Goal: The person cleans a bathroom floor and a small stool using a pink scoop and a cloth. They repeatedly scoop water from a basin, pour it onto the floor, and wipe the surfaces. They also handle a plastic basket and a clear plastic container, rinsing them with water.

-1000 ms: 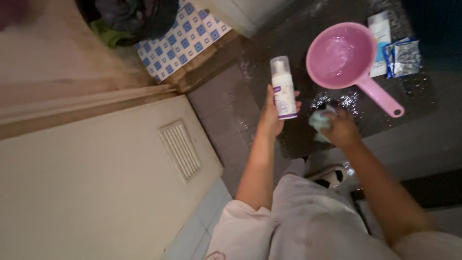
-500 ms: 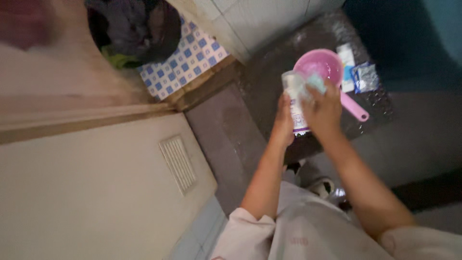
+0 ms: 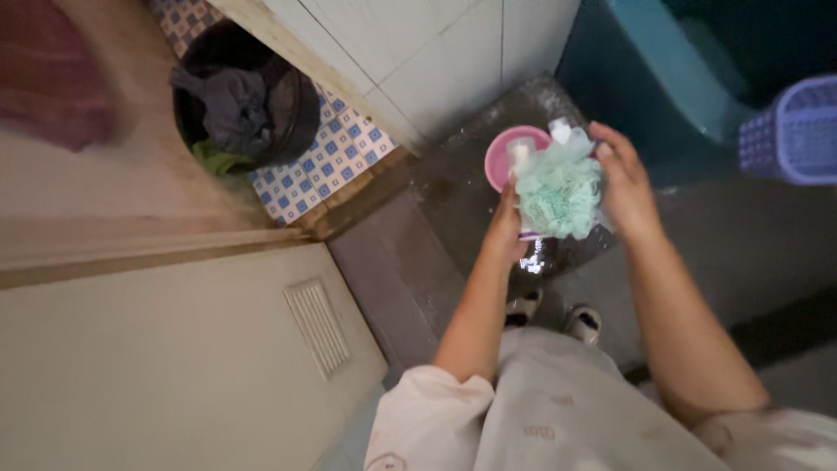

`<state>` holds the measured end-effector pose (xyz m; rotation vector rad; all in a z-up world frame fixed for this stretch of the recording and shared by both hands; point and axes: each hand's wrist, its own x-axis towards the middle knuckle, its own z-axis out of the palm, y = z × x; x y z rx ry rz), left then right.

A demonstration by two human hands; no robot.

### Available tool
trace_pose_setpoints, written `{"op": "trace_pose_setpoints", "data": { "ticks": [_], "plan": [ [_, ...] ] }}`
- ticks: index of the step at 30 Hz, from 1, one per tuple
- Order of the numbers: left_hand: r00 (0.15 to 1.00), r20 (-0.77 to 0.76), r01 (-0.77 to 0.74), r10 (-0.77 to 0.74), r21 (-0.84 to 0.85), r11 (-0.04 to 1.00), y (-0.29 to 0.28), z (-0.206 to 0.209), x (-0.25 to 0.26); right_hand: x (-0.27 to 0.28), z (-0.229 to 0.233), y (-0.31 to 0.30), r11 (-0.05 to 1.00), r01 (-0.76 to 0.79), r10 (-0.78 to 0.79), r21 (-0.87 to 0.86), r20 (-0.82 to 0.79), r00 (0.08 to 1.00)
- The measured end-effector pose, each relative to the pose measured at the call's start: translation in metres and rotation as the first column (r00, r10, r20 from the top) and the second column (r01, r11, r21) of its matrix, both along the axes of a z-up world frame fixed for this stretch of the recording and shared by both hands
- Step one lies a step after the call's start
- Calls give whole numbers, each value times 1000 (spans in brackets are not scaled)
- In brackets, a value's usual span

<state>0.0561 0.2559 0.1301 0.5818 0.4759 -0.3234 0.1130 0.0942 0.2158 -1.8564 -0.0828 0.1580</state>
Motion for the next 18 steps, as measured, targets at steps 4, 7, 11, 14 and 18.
{"op": "trace_pose_setpoints", "data": {
  "ticks": [4, 7, 11, 14, 18],
  "plan": [
    [993, -115, 2, 10, 101, 995, -12, 29, -4, -51, 39, 8, 869, 22, 203, -494, 397, 895],
    [1000, 29, -1, -2, 109, 994, -23, 38, 4, -27, 66, 23, 952, 105, 3, -288, 351, 937],
    [999, -22, 35, -32, 132, 991, -33, 30, 10, -7, 84, 25, 968, 206, -191, 141, -118, 975],
    [990, 123, -68, 65, 17, 998, -13, 32, 16, -32, 86, 22, 973, -14, 103, -231, 376, 921],
    [996, 37, 76, -81, 118, 990, -16, 36, 13, -22, 75, 17, 976, 72, 18, -206, 403, 915]
  ]
}}
